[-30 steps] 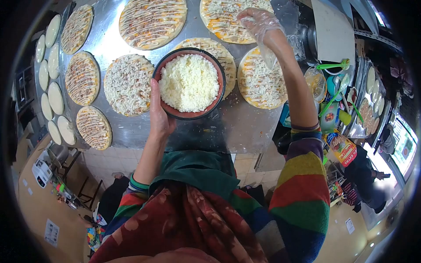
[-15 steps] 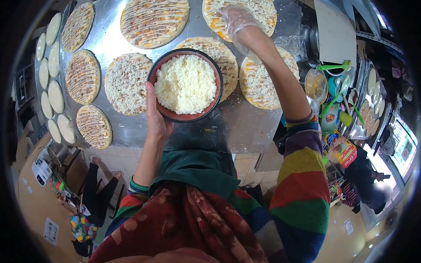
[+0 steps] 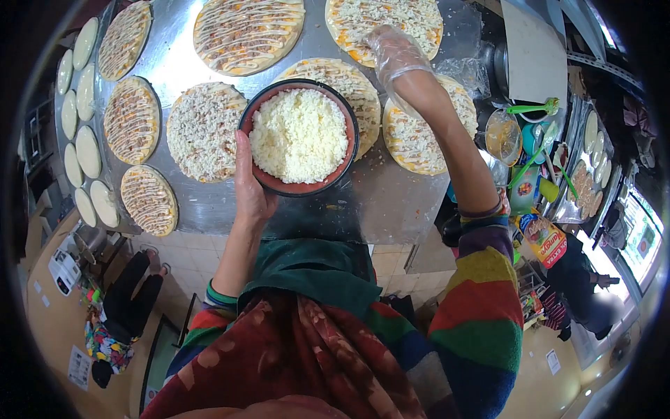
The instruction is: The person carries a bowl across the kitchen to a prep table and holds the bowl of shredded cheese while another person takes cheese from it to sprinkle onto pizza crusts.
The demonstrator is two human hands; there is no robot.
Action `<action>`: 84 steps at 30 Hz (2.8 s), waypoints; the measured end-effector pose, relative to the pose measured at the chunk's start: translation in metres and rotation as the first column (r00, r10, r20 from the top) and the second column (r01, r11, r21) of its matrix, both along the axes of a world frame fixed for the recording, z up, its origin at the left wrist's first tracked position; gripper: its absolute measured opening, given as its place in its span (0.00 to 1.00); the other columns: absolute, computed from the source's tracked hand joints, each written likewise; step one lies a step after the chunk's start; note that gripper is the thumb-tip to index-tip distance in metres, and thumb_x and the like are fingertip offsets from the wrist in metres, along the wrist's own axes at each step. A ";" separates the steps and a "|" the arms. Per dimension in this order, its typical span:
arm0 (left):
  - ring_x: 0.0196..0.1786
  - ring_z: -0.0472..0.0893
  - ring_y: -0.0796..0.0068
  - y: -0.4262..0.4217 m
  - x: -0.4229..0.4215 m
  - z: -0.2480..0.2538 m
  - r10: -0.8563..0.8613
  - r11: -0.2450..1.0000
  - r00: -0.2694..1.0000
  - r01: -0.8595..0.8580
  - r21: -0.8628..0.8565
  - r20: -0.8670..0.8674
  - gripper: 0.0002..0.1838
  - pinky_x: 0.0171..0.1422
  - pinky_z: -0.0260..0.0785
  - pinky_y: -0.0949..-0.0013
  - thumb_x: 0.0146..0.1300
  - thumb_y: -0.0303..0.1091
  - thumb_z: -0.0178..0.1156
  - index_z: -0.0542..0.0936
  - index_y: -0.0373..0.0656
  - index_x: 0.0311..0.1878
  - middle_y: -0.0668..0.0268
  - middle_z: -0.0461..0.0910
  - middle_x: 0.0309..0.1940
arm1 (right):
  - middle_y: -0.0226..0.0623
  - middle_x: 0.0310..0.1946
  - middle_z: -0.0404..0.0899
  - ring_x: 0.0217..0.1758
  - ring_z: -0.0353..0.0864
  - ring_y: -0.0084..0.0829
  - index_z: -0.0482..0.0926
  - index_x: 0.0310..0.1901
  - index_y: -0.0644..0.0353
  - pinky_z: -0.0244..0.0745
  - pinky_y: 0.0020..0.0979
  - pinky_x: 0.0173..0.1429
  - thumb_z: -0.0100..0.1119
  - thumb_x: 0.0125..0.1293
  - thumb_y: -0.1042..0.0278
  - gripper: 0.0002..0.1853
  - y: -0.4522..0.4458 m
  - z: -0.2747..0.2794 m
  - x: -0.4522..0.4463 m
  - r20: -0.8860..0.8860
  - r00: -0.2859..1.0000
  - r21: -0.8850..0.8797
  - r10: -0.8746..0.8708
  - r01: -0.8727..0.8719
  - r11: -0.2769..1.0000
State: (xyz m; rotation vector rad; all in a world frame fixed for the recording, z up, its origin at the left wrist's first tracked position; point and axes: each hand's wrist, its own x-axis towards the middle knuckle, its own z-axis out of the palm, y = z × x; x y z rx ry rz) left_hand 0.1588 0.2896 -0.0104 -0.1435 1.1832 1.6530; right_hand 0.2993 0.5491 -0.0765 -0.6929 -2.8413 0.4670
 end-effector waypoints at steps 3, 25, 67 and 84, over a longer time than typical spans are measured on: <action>0.63 0.70 0.70 -0.002 0.000 -0.002 -0.007 1.000 1.000 0.007 -0.008 0.017 0.32 0.67 0.64 0.66 0.73 0.54 0.43 0.61 0.35 0.66 0.57 0.67 0.62 | 0.49 0.51 0.77 0.57 0.74 0.47 0.78 0.51 0.58 0.67 0.42 0.63 0.49 0.62 0.76 0.16 -0.007 0.029 -0.010 0.142 0.983 -0.186 -0.113 0.138 0.973; 0.57 0.70 0.74 0.024 0.009 -0.015 0.009 0.999 1.000 -0.009 0.033 0.006 0.25 0.63 0.63 0.68 0.74 0.50 0.44 0.65 0.38 0.60 0.60 0.70 0.54 | 0.43 0.64 0.68 0.65 0.69 0.43 0.73 0.58 0.51 0.66 0.40 0.66 0.55 0.66 0.60 0.19 -0.124 0.087 -0.026 0.062 0.971 -0.289 0.230 -0.203 0.935; 0.62 0.72 0.69 0.026 -0.006 0.009 0.013 1.000 1.000 -0.013 0.011 0.011 0.31 0.67 0.65 0.65 0.73 0.54 0.41 0.61 0.35 0.66 0.57 0.69 0.61 | 0.44 0.32 0.83 0.39 0.81 0.38 0.82 0.41 0.60 0.75 0.36 0.46 0.55 0.61 0.65 0.11 0.093 0.027 -0.030 -0.018 0.993 -0.204 -0.114 0.107 0.973; 0.61 0.72 0.71 0.013 -0.009 -0.003 0.049 0.999 0.999 -0.049 0.013 -0.012 0.30 0.65 0.66 0.67 0.73 0.53 0.44 0.63 0.35 0.63 0.59 0.70 0.58 | 0.46 0.35 0.83 0.41 0.81 0.44 0.82 0.36 0.64 0.74 0.37 0.50 0.62 0.56 0.65 0.11 0.124 0.047 -0.047 -0.060 0.870 -0.495 -0.489 0.399 0.771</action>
